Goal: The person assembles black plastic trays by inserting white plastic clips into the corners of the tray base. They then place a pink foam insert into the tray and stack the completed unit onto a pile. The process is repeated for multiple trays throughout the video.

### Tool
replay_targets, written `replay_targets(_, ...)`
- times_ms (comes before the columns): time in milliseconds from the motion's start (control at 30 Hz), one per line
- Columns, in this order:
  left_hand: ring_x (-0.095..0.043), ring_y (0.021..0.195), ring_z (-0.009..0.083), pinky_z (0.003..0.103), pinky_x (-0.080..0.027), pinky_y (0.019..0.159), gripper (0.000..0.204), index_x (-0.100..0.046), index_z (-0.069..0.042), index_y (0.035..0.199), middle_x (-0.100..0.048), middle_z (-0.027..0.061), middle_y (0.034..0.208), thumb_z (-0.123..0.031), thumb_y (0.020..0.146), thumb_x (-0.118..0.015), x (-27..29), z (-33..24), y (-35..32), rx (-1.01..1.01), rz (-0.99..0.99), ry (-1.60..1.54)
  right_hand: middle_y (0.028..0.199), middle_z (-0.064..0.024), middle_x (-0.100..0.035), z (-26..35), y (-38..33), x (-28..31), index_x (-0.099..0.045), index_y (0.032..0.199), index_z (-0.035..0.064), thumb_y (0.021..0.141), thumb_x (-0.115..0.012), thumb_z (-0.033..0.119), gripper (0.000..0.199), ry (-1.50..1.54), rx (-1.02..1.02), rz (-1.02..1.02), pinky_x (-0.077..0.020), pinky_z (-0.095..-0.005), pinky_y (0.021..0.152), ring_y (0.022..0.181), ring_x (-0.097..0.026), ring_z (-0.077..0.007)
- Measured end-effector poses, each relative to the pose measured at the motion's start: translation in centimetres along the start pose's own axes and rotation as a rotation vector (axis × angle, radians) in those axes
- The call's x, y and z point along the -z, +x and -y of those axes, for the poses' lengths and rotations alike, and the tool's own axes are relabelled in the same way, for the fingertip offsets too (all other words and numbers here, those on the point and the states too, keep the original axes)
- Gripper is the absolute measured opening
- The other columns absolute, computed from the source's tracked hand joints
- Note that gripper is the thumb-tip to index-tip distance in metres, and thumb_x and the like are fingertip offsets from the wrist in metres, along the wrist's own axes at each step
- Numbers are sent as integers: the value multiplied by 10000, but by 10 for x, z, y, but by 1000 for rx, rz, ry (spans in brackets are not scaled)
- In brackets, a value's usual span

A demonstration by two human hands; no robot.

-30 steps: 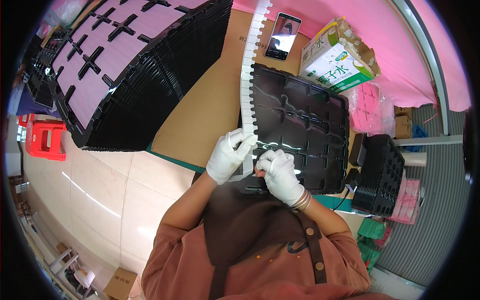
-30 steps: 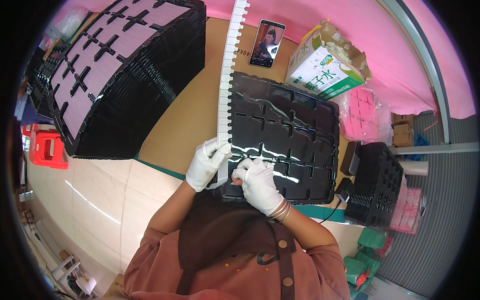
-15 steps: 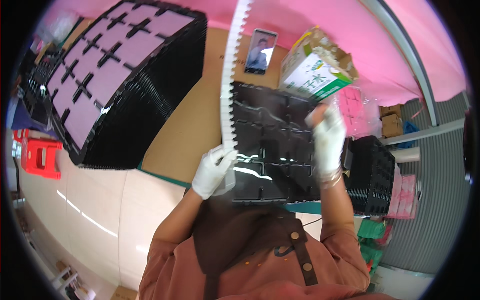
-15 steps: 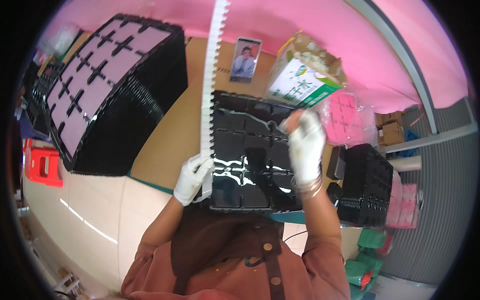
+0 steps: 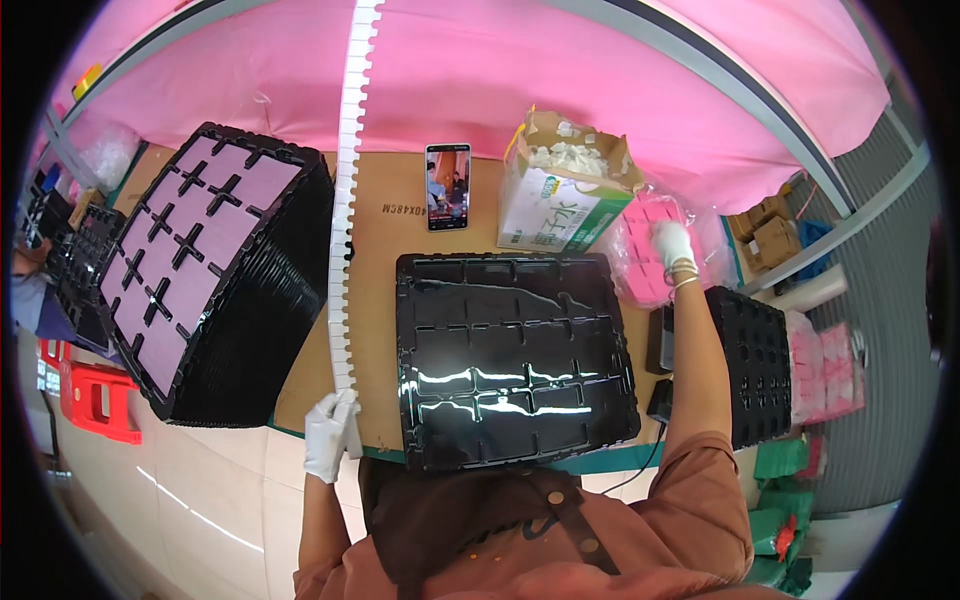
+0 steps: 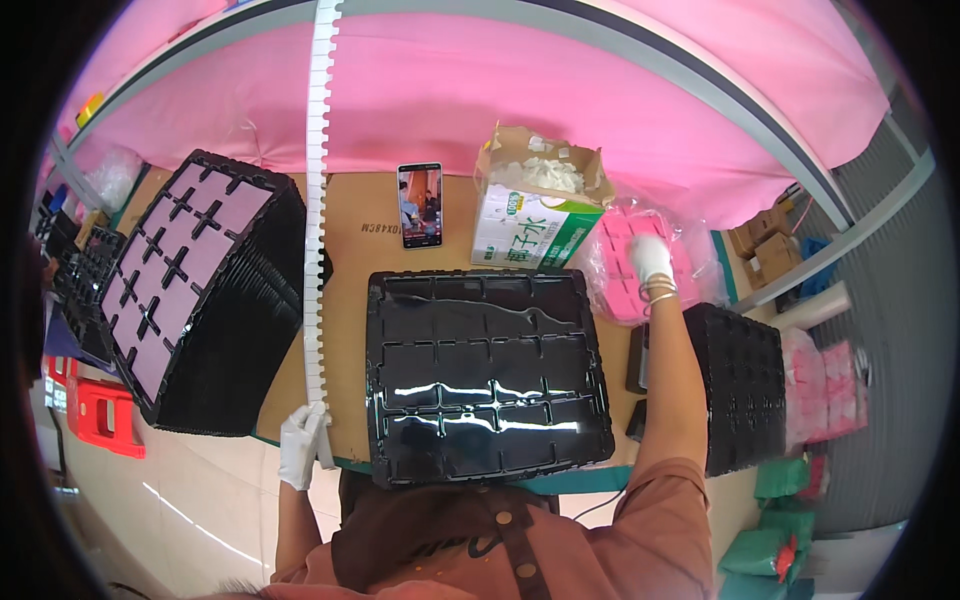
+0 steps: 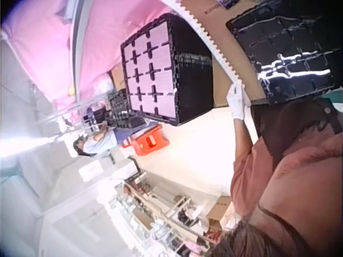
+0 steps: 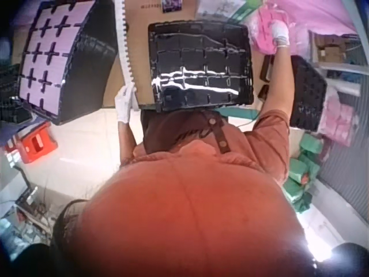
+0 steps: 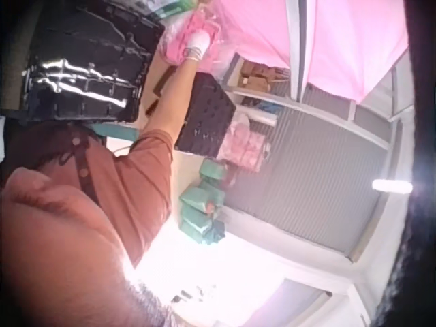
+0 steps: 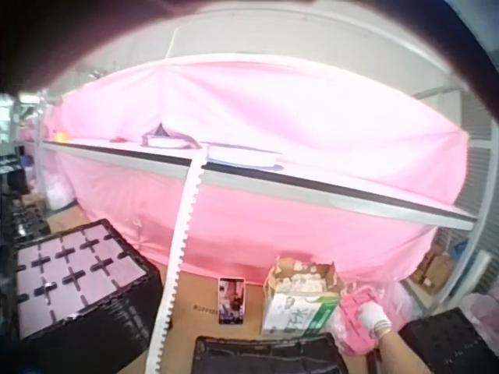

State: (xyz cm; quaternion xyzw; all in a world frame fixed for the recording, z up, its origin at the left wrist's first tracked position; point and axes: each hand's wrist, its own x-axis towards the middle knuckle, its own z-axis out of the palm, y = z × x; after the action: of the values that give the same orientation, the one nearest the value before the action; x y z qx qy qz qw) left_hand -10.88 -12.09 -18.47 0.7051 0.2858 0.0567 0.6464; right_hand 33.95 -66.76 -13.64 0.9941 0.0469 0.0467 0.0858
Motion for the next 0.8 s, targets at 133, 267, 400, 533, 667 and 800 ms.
replay_targets(133, -604, 832, 123, 281, -506, 768, 292, -608, -3, 1179, -632, 76, 1009, -204, 969, -642, 18, -13, -15, -116, -289, 422, 1038, -207, -705, 41, -46, -31, -707, 1020, 52, 734, -743, 88, 290, 201, 76, 242, -542, -430, 869, 998, -680, -386)
replay_targets(267, -594, 903, 187, 303, -514, 784, 323, -549, -40, 1250, -538, 119, 1185, -133, 955, -642, 18, -17, -11, -327, -444, 466, 1054, -193, -707, 32, -55, -34, -711, 1055, 96, 696, -821, 79, 375, 331, -112, 247, -543, -420, 869, 991, -682, -380)
replay_targets(400, -596, 1011, 248, 319, -520, 824, 281, -574, -41, 1210, -539, 140, 1226, -113, 949, -645, 4, -53, -17, -460, -461, 423, 1050, -178, -710, 28, -50, -49, -734, 1033, 121, 743, -820, 171, 306, 293, -162, 152, -539, -423, 872, 993, -676, -384)
replay_targets(533, -598, 1063, 259, 339, -509, 875, 270, -607, -32, 1166, -571, 142, 1214, -128, 924, -680, -14, -86, -17, -605, -352, 478, 1024, -186, -717, 18, -52, -57, -746, 1021, 102, 811, -756, 237, 250, 408, -202, 63, -535, -410, 875, 983, -686, -368)
replay_targets(667, -644, 980, 203, 314, -518, 848, 220, -664, -13, 1100, -655, 114, 1081, -152, 930, -680, -40, -110, -6, -482, -41, 292, 950, -200, -720, -9, -44, -88, -746, 987, 64, 850, -661, 173, 194, 637, -329, -95, -530, -410, 848, 932, -695, -367)
replay_targets(800, -652, 968, 138, 288, -520, 855, 270, -669, -19, 1144, -695, 71, 1034, -225, 971, -643, -70, -128, 0, -167, 407, 170, 974, -214, -702, 16, -59, -29, -716, 1030, 36, 867, -569, 62, 221, 654, -248, -552, -521, -417, 830, 913, -680, -369)
